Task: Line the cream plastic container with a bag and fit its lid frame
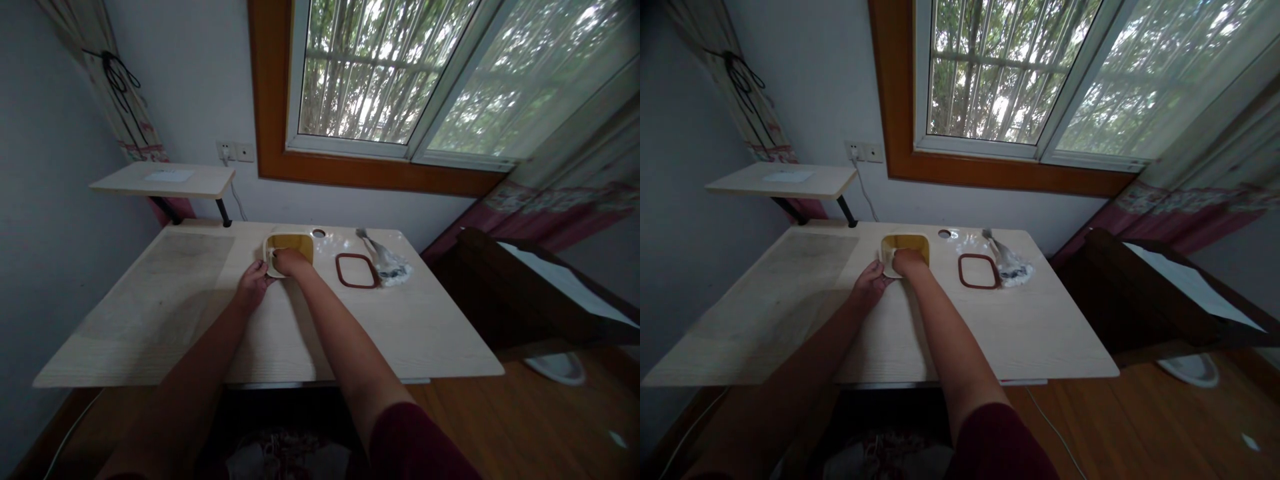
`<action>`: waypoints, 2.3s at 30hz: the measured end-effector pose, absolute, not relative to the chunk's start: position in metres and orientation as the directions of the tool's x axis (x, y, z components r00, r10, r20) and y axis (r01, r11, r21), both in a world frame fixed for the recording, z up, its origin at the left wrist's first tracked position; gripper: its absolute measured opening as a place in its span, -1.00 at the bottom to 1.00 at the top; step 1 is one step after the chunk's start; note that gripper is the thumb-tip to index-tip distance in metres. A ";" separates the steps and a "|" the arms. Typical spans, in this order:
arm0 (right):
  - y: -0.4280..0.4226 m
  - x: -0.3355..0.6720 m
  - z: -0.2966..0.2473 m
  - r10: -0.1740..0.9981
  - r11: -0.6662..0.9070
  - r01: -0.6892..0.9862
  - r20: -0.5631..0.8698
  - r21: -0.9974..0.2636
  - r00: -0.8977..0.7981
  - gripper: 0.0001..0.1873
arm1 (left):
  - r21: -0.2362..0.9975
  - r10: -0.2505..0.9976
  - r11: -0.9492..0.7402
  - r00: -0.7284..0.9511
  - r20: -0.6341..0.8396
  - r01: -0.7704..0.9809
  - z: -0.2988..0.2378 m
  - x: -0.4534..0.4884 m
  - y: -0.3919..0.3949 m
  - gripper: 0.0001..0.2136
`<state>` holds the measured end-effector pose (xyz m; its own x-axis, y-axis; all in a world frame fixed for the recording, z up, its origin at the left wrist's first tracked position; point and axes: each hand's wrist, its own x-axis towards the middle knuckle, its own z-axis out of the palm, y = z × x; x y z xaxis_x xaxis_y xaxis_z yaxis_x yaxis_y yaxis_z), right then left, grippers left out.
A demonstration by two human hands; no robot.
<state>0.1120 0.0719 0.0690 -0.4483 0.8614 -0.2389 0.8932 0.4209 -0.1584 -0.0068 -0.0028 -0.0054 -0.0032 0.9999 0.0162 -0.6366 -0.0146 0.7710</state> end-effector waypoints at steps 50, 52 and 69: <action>0.051 0.125 0.073 0.832 0.515 0.845 -0.151 -0.145 -0.534 -0.60 | 0.768 0.998 -0.045 -0.002 0.056 -0.638 -0.010 -0.010 -0.004 -0.75; 0.041 0.129 0.075 0.827 0.529 0.836 -0.133 -0.143 -0.546 -0.60 | 0.771 0.998 -0.047 0.004 0.064 -0.636 -0.009 -0.009 -0.005 -0.77; 0.068 0.110 0.068 0.866 0.441 0.883 -0.180 -0.162 -0.466 -0.59 | 0.723 0.999 -0.043 -0.025 0.035 -0.690 -0.012 -0.013 0.001 -0.75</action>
<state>0.1102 0.0676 0.0679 -0.4662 0.8661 -0.1802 0.8826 0.4414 -0.1617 -0.0126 0.0015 -0.0120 -0.0254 0.9991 0.0354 -0.6899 -0.0431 0.7226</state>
